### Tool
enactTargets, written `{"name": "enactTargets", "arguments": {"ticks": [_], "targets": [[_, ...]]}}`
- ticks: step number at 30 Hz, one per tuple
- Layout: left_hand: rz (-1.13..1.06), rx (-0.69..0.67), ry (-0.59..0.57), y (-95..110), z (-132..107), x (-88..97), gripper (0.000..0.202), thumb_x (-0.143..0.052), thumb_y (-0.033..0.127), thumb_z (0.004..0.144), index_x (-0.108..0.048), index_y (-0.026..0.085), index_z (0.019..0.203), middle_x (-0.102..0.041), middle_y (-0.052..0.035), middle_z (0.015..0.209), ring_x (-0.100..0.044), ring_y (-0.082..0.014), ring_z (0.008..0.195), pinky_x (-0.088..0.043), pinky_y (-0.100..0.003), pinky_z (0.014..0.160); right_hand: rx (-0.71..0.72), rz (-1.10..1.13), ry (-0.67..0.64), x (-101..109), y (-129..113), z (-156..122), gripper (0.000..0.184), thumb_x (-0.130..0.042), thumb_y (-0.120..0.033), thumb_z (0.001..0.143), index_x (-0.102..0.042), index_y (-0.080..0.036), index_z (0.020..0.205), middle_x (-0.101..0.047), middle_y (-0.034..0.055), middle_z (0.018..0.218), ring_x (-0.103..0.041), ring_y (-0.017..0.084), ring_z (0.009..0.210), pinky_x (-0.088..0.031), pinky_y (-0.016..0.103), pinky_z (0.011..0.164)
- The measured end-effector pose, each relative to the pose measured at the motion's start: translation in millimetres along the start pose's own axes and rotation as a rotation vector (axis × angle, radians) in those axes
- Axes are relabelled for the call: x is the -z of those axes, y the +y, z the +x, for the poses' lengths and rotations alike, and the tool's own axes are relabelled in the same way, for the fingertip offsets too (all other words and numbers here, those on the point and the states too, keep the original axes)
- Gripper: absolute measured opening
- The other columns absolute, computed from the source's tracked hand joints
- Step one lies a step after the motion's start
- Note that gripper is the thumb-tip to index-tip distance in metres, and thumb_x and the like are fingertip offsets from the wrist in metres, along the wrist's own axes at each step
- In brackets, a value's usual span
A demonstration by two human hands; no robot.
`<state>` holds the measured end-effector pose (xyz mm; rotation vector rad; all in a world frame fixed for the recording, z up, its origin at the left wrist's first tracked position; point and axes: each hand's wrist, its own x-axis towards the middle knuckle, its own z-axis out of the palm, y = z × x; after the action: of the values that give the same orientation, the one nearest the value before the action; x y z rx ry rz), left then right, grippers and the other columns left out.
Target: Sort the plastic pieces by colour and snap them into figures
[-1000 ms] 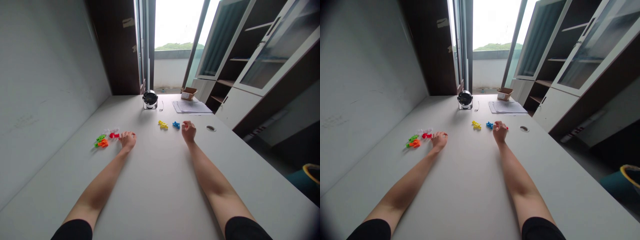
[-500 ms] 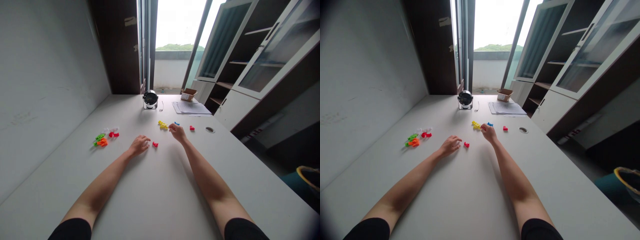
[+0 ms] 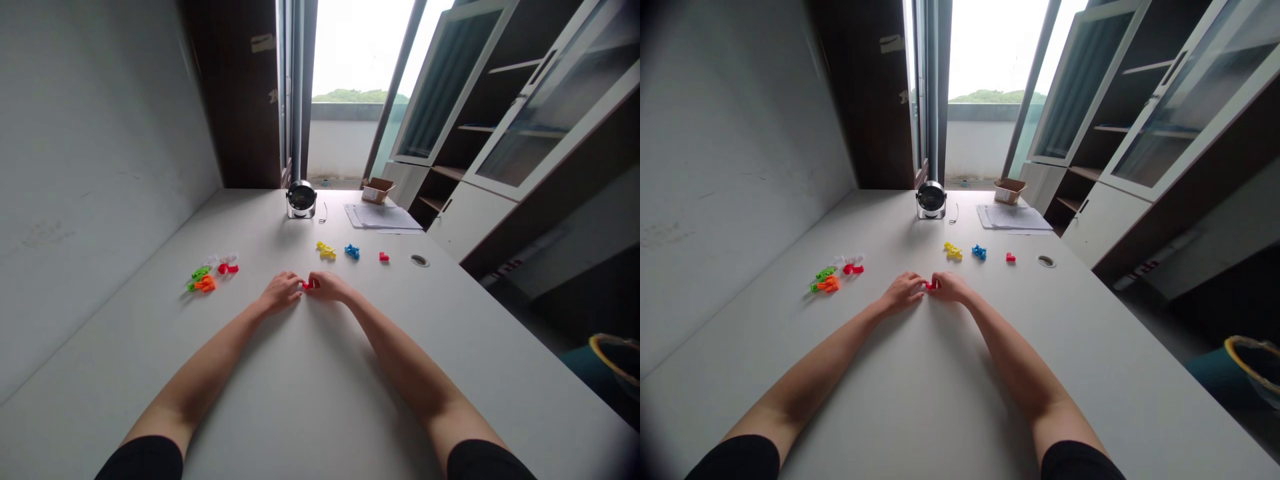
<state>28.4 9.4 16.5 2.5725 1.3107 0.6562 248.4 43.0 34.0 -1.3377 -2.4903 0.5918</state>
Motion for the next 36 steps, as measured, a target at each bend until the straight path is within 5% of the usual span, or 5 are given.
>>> {"name": "enactTargets", "arguments": {"ticks": [7, 16, 21, 30, 36], "targets": [[-0.052, 0.116, 0.082, -3.7, -0.8, 3.8, 0.018, -0.057, 0.031, 0.089, -0.068, 0.022, 0.099, -0.065, -0.0058, 0.1, -0.058, -0.0211, 0.096, -0.046, -0.033, 0.089, 0.063, 0.232, 0.151, -18.5, 5.4, 4.7, 0.015, -0.067, -0.032, 0.084, -0.069, -0.02, 0.093, -0.066, -0.0004, 0.081, -0.054, 0.011, 0.068, -0.038, 0.021, 0.063], [-0.139, 0.141, 0.095, -2.5, -0.3, 8.4, 0.02, -0.057, 0.034, 0.089, -0.071, 0.021, 0.097, -0.066, -0.0046, 0.089, -0.06, -0.0192, 0.086, -0.047, -0.031, 0.08, 0.033, 0.522, 0.216, -29.8, 8.2, 5.4, 0.034, -0.065, -0.038, 0.084, -0.056, -0.022, 0.113, -0.068, -0.0025, 0.075, -0.054, 0.012, 0.06, -0.039, 0.022, 0.059], [-0.104, 0.139, 0.093, -0.5, -0.3, 7.7, 0.018, -0.056, 0.031, 0.089, -0.071, 0.02, 0.092, -0.066, -0.0047, 0.087, -0.059, -0.0193, 0.085, -0.046, -0.031, 0.081, 0.055, 0.53, 0.216, -28.9, 7.0, 5.6, 0.027, -0.059, -0.044, 0.088, -0.061, -0.021, 0.101, -0.068, 0.0001, 0.076, -0.057, 0.013, 0.064, -0.041, 0.022, 0.061], [-0.12, 0.175, 0.065, -4.8, 3.1, 7.6, 0.027, -0.047, 0.033, 0.091, -0.07, 0.02, 0.087, -0.067, -0.0057, 0.084, -0.059, -0.0195, 0.082, -0.044, -0.03, 0.076, 0.136, 0.551, 0.258, -33.6, 9.0, 7.0, 0.034, -0.057, -0.043, 0.088, -0.064, -0.02, 0.112, -0.069, 0.0032, 0.09, -0.057, 0.014, 0.068, -0.045, 0.024, 0.065], [-0.193, 0.206, 0.049, -5.8, 4.9, 8.1, 0.032, -0.045, 0.035, 0.09, -0.071, 0.02, 0.081, -0.068, -0.0045, 0.08, -0.058, -0.0186, 0.078, -0.043, -0.029, 0.073, 0.112, 0.493, 0.267, -31.5, 4.9, 5.9, 0.026, -0.059, -0.04, 0.086, -0.066, -0.021, 0.102, -0.066, 0.0, 0.078, -0.051, 0.012, 0.062, -0.04, 0.023, 0.059]]}}
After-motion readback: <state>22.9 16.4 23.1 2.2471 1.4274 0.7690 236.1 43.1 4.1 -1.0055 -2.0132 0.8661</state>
